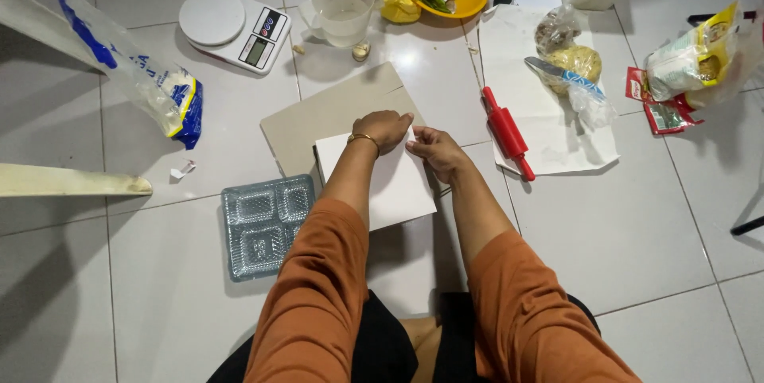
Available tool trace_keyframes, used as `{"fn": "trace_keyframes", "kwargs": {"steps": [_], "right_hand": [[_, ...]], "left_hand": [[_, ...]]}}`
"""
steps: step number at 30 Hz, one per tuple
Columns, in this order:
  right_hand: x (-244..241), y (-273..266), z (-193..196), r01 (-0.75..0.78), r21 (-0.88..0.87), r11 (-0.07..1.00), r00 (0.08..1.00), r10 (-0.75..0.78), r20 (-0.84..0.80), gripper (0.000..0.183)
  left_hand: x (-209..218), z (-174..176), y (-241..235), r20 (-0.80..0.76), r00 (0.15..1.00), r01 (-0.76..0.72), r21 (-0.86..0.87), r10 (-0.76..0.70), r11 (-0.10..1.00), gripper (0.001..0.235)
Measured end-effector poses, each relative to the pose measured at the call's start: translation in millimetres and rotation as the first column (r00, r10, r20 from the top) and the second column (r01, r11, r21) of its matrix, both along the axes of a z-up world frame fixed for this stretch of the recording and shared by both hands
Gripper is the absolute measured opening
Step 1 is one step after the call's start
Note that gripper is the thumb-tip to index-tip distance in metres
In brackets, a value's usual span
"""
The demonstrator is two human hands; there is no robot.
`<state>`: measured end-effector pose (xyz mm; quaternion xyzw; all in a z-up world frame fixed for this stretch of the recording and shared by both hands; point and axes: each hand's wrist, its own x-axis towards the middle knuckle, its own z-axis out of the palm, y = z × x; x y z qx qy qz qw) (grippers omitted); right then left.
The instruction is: The person sits on the floor and assembles a cardboard box. They place a plastic tray inside, fold the flaps, and secure the box with a white paper strip.
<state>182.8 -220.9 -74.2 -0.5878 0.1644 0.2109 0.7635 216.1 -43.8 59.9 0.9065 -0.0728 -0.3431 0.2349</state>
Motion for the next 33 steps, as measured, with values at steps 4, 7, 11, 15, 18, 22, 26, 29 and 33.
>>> {"fn": "trace_keyframes", "kwargs": {"steps": [4, 7, 11, 15, 18, 22, 26, 29, 33], "right_hand": [[-5.8, 10.7, 23.6, -0.002, -0.038, 0.999, 1.0, 0.002, -0.001, 0.048], [-10.0, 19.2, 42.3, 0.001, -0.071, 0.997, 1.0, 0.0, 0.01, 0.048], [-7.3, 19.5, 35.1, -0.022, -0.124, 0.992, 1.0, 0.02, -0.019, 0.045], [-4.5, 8.4, 19.6, -0.045, -0.105, 0.993, 0.998, 0.04, -0.055, 0.038], [1.4, 8.0, -2.8, 0.009, 0.01, 1.0, 0.996, -0.008, -0.088, 0.038], [7.2, 1.9, -28.1, 0.041, 0.033, 0.999, 0.995, -0.038, -0.092, 0.033], [12.1, 0.7, -45.5, 0.025, 0.089, 0.996, 0.996, -0.016, -0.093, 0.031], [8.0, 5.7, -28.0, 0.03, 0.117, 0.993, 0.994, -0.018, -0.109, 0.033], [-4.4, 10.8, 3.3, 0.062, 0.147, 0.987, 0.991, -0.044, -0.124, 0.035]], "left_hand": [[-4.1, 11.1, -1.8, -0.033, 0.999, -0.018, 0.024, 0.019, 1.0, 0.071], [-6.1, 14.0, -4.0, -0.011, 0.998, -0.058, 0.006, 0.058, 0.998, 0.069], [-7.9, 22.1, -7.3, -0.038, 0.998, -0.047, 0.064, 0.05, 0.997, 0.07], [-7.4, 20.6, -11.5, -0.036, 0.995, -0.085, 0.087, 0.089, 0.993, 0.067], [-5.3, 8.0, -12.0, -0.039, 0.995, -0.088, 0.058, 0.091, 0.994, 0.063], [-5.2, -3.0, -9.9, -0.052, 0.992, -0.115, 0.038, 0.117, 0.993, 0.063], [-6.0, 4.1, -8.5, -0.058, 0.992, -0.115, 0.034, 0.116, 0.993, 0.067], [-4.6, 11.4, -8.4, -0.069, 0.991, -0.11, 0.039, 0.113, 0.993, 0.07], [-8.2, 25.6, -8.3, -0.093, 0.991, -0.095, 0.048, 0.099, 0.994, 0.074]]}}
